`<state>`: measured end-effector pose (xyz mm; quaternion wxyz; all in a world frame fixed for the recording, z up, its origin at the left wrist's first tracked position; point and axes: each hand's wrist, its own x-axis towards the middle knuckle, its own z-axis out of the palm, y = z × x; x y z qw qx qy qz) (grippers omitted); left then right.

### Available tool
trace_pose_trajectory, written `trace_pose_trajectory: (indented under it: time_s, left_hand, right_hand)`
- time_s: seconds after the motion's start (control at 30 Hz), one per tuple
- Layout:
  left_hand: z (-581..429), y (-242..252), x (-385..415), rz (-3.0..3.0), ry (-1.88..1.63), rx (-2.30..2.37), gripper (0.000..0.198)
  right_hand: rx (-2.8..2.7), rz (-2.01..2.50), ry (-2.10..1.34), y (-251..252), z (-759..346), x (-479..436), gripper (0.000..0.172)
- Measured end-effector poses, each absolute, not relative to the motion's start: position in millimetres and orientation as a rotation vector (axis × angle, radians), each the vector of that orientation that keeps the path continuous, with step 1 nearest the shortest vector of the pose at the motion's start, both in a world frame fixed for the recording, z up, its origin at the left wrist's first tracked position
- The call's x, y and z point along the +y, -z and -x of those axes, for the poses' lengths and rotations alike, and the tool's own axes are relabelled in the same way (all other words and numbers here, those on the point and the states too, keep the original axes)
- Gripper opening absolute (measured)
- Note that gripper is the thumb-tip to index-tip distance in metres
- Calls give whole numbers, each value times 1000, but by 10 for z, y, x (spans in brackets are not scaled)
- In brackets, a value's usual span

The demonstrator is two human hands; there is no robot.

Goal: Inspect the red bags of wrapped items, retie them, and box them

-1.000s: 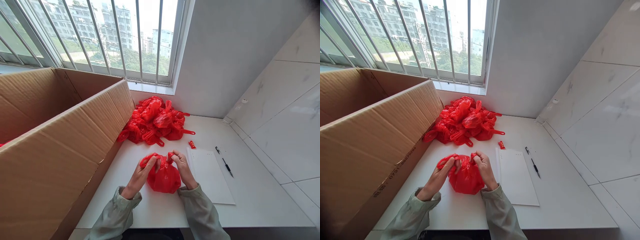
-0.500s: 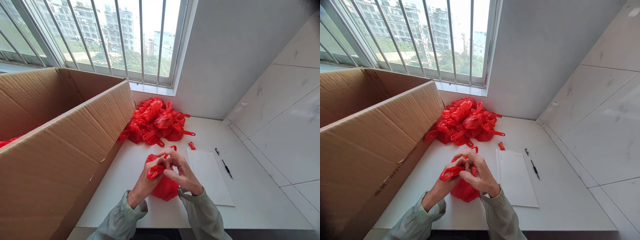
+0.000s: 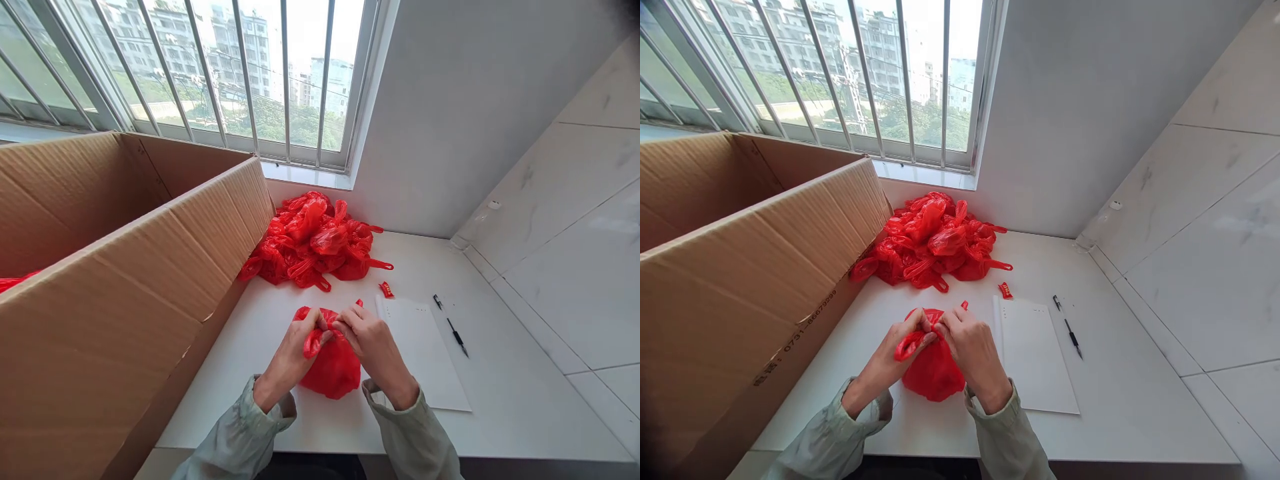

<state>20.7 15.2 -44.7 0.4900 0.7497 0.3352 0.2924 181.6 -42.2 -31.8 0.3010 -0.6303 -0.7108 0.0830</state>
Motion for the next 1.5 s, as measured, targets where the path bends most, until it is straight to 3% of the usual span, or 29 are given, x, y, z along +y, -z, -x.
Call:
trace_pose_trajectory:
  time_s: [0.23, 0.53, 0.73, 1.17, 1.37, 1.5]
  left_hand:
    - [-211, 410, 267, -1222, -729, 613, 36]
    - [-317, 379, 552, -1695, -825, 544, 24]
    - [-397, 357, 593, -1980, -939, 653, 12]
    - [-390, 784, 644, -2285, -1286, 676, 14]
    - [-238, 718, 719, -2349, -1289, 742, 15]
    - [-135, 701, 785, -2355, -1192, 677, 21]
  right_hand:
    - [-1749, 1596, -453, 426, -1854, -509, 26]
    - [-1375, 1572, -135, 360, -1930, -185, 17]
    - [-1374, 1223, -754, 513, -1921, 126, 22]
    - [-1287, 1181, -985, 732, -1905, 218, 27]
    - [-1395, 1209, -929, 633, -1880, 258, 13]
    - [-1694, 1397, -437, 572, -1816, 206, 15]
